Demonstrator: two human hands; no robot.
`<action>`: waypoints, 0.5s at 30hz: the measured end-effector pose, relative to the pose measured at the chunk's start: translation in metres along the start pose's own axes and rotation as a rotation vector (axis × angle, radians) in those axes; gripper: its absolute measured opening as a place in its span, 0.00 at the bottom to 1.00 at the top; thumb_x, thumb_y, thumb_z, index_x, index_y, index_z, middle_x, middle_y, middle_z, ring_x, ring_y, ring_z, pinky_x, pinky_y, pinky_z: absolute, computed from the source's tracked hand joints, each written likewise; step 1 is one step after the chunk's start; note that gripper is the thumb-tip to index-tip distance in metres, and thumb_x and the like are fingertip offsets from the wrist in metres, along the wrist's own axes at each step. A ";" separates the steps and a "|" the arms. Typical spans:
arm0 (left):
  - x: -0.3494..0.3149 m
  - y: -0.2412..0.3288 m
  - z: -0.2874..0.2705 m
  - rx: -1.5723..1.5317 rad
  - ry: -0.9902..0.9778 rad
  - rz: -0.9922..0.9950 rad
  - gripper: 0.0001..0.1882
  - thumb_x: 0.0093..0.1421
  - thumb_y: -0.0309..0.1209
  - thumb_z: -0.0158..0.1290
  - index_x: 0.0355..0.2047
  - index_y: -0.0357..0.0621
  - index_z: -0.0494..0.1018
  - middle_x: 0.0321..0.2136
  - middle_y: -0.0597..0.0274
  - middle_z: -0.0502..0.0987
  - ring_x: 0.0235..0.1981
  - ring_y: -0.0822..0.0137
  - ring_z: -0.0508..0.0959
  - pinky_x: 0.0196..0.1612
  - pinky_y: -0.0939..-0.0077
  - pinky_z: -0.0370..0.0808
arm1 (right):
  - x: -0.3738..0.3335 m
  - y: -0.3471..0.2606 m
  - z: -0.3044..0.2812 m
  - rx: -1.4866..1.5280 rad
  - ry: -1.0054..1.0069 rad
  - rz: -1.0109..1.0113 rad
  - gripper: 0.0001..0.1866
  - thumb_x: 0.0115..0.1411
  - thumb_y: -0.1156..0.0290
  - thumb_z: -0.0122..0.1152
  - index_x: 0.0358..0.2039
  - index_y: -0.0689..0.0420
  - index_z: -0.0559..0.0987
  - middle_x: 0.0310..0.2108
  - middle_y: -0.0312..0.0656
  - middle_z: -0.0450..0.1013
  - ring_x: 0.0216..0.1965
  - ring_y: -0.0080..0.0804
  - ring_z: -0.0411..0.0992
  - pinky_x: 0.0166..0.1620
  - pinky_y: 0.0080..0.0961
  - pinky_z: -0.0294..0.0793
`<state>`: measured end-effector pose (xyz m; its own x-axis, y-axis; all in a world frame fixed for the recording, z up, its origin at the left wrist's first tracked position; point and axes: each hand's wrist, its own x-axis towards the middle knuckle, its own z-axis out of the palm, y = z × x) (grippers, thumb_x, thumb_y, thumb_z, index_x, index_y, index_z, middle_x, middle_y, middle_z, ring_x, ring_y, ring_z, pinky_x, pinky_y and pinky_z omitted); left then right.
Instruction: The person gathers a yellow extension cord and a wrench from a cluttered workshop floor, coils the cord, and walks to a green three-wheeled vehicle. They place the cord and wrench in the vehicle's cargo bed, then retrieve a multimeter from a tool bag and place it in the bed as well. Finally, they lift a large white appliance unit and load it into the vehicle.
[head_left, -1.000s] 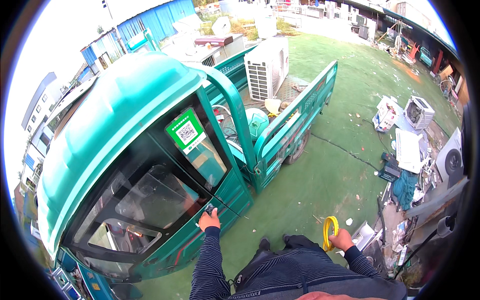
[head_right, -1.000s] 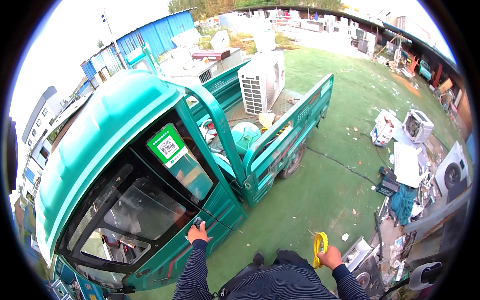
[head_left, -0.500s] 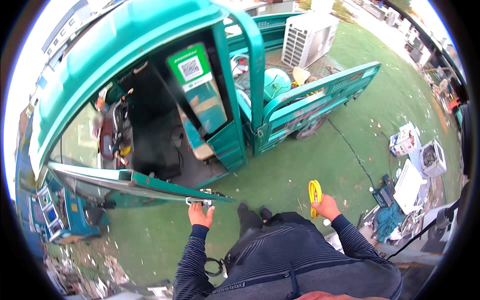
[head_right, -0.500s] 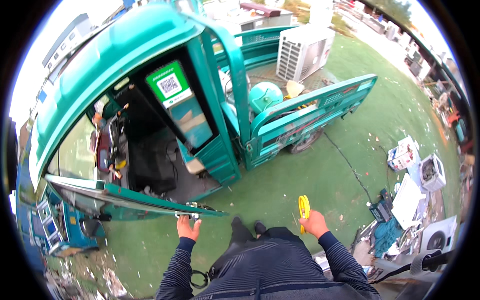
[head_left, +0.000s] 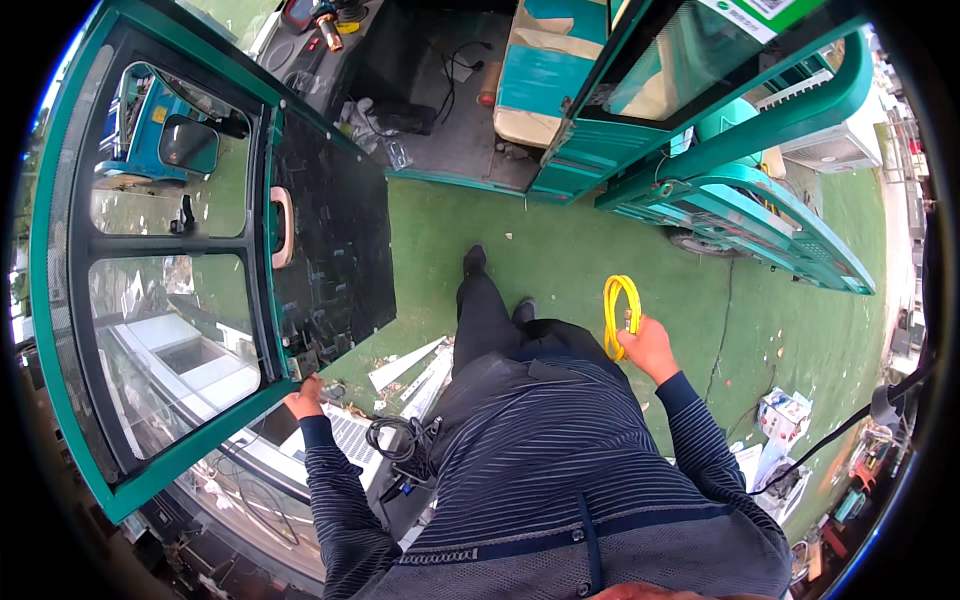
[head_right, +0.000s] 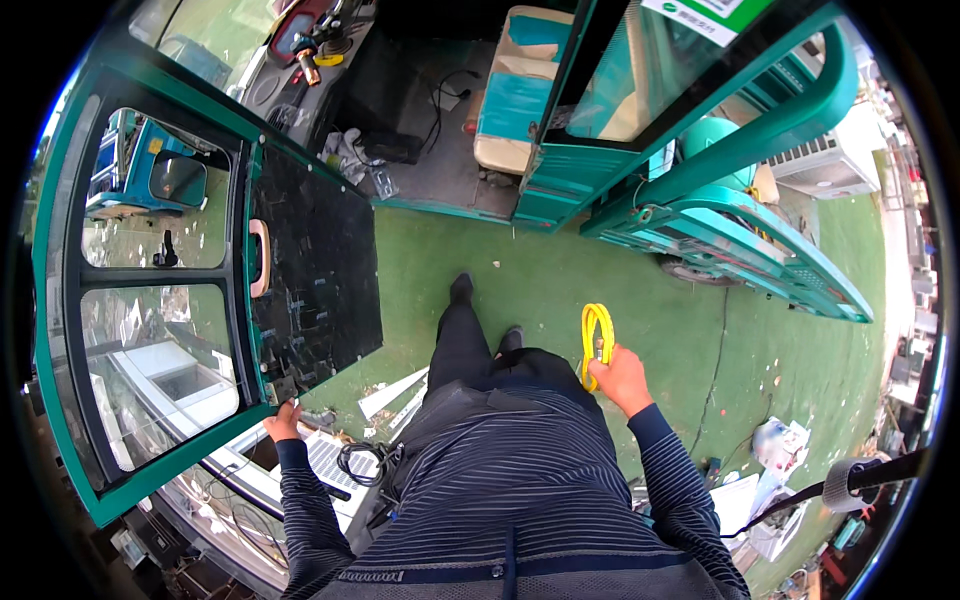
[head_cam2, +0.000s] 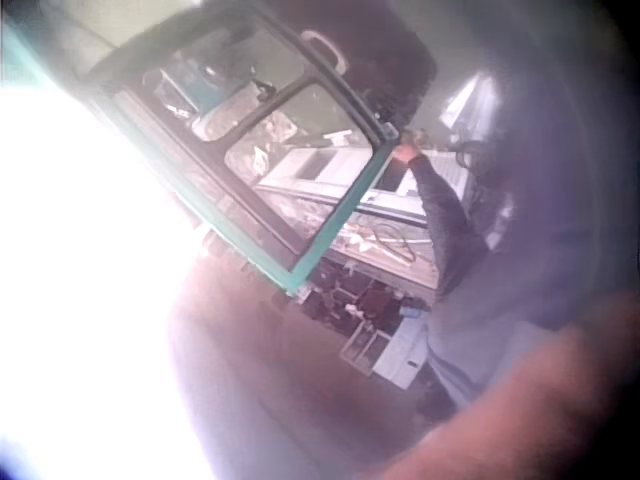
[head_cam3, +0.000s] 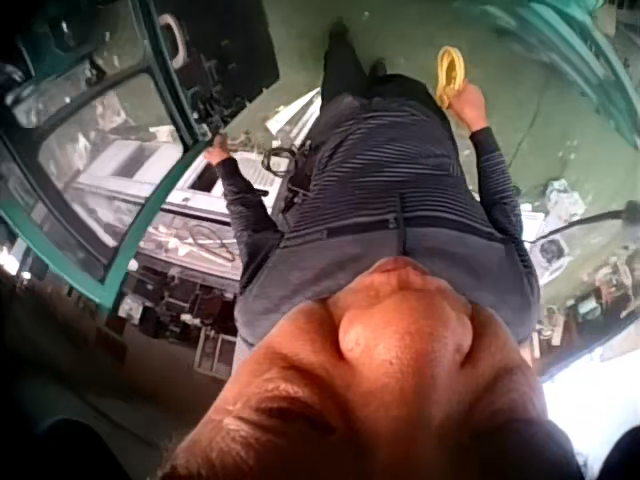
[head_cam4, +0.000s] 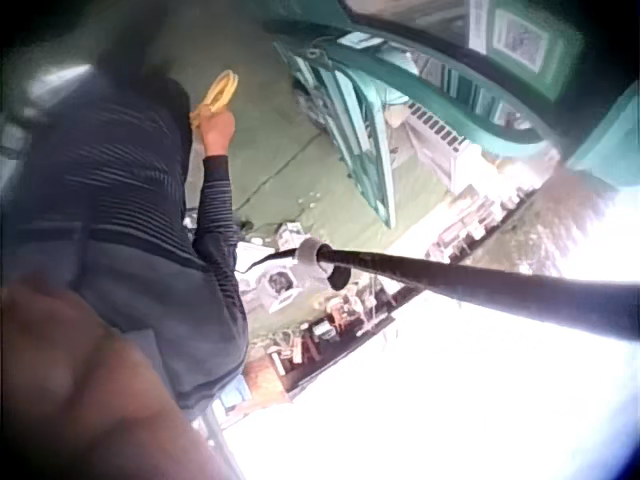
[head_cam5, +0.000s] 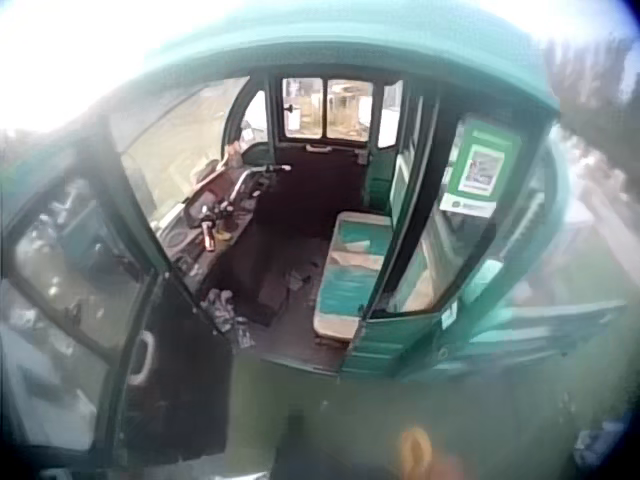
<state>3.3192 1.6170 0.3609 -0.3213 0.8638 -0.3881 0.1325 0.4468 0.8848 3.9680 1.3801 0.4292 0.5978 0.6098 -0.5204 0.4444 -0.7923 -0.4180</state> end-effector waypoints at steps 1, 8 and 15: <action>-0.007 0.017 0.009 -0.143 0.122 -0.053 0.19 0.51 0.17 0.58 0.45 0.40 0.74 0.38 0.59 0.79 0.38 0.62 0.80 0.40 0.61 0.83 | 0.008 -0.008 -0.002 -0.035 -0.025 -0.005 0.21 0.51 0.58 0.63 0.32 0.66 0.78 0.27 0.59 0.77 0.32 0.59 0.77 0.37 0.46 0.76; 0.011 0.025 0.020 -0.022 0.467 -0.437 0.25 0.61 0.30 0.51 0.60 0.48 0.65 0.51 0.53 0.73 0.48 0.58 0.77 0.45 0.60 0.80 | 0.061 -0.085 0.000 -0.009 -0.226 0.178 0.21 0.52 0.60 0.64 0.41 0.64 0.79 0.29 0.57 0.78 0.33 0.57 0.77 0.37 0.45 0.76; 0.062 0.088 0.180 0.463 -0.584 -0.858 0.34 0.66 0.53 0.51 0.64 0.45 0.65 0.54 0.53 0.77 0.49 0.59 0.79 0.51 0.66 0.74 | 0.117 -0.151 0.040 -0.053 -0.232 0.049 0.17 0.52 0.64 0.67 0.37 0.63 0.77 0.30 0.57 0.77 0.34 0.59 0.76 0.37 0.44 0.75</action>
<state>3.4798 1.7519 0.3682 -0.0030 0.1536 -0.9881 0.4521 0.8816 0.1357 3.9439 1.5719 0.4016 0.4530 0.5537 -0.6987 0.4565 -0.8172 -0.3517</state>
